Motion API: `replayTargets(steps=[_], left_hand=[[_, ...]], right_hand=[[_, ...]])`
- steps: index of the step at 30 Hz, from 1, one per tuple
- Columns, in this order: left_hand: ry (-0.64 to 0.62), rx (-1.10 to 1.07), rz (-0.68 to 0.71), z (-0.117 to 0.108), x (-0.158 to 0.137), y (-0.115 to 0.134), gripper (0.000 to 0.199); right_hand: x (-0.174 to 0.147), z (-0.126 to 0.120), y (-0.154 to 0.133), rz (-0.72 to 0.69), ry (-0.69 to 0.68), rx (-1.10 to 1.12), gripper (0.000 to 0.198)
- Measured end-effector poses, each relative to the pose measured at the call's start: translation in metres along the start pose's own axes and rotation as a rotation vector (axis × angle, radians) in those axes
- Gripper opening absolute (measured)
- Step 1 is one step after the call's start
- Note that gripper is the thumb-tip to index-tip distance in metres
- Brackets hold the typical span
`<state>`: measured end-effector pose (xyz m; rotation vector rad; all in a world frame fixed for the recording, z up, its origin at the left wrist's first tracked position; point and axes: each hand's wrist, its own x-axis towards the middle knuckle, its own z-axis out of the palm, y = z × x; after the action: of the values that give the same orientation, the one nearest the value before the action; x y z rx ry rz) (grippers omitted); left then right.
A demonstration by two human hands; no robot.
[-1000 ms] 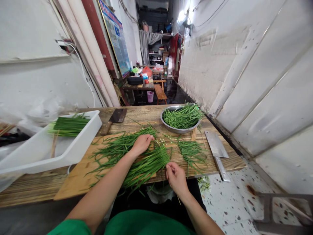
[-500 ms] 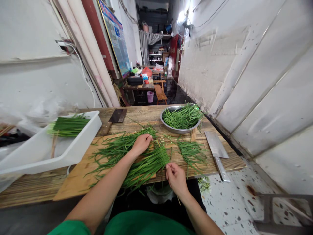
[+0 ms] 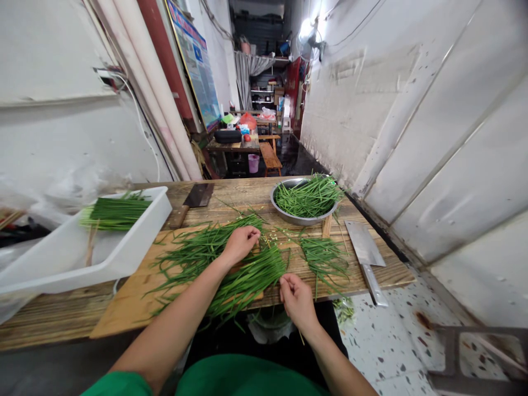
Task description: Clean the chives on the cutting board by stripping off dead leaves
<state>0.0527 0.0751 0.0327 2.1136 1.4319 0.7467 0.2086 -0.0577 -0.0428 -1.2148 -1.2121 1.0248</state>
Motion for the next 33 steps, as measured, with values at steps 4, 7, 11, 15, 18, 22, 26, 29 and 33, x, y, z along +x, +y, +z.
replayTargets(steps=[4, 7, 11, 15, 18, 22, 26, 29, 33], left_hand=[[-0.016, -0.013, -0.015, 0.002, -0.001, -0.001, 0.017], [-0.025, -0.027, -0.016, 0.003, -0.002, -0.002, 0.017], [-0.037, -0.075, 0.004, 0.004, -0.002, -0.004, 0.022], [-0.024, -0.117, 0.003, 0.006, -0.001, -0.006, 0.022], [-0.039, -0.178, -0.007, 0.008, -0.001, -0.006, 0.021], [-0.008, -0.163, -0.030, 0.011, -0.001, -0.004, 0.023], [0.044, -0.112, -0.035, 0.011, -0.001, -0.006, 0.025], [0.051, -0.065, -0.035, 0.011, -0.001, -0.008, 0.025], [0.059, -0.051, -0.011, 0.010, -0.002, -0.010, 0.022]], right_hand=[[0.001, 0.000, -0.001, -0.022, 0.003, -0.003, 0.031], [0.001, 0.000, -0.001, -0.020, -0.003, 0.001, 0.030], [0.000, 0.000, -0.002, 0.010, -0.014, 0.016, 0.030], [-0.001, 0.000, -0.003, 0.022, -0.016, 0.016, 0.029], [-0.001, 0.000, -0.003, 0.014, -0.020, 0.007, 0.027], [0.000, 0.000, -0.005, 0.012, -0.030, -0.003, 0.026], [-0.001, 0.000, -0.005, 0.009, -0.033, 0.001, 0.025], [-0.001, 0.000, -0.004, 0.017, -0.037, 0.011, 0.024], [0.000, 0.000, -0.004, 0.004, -0.032, 0.002, 0.024]])
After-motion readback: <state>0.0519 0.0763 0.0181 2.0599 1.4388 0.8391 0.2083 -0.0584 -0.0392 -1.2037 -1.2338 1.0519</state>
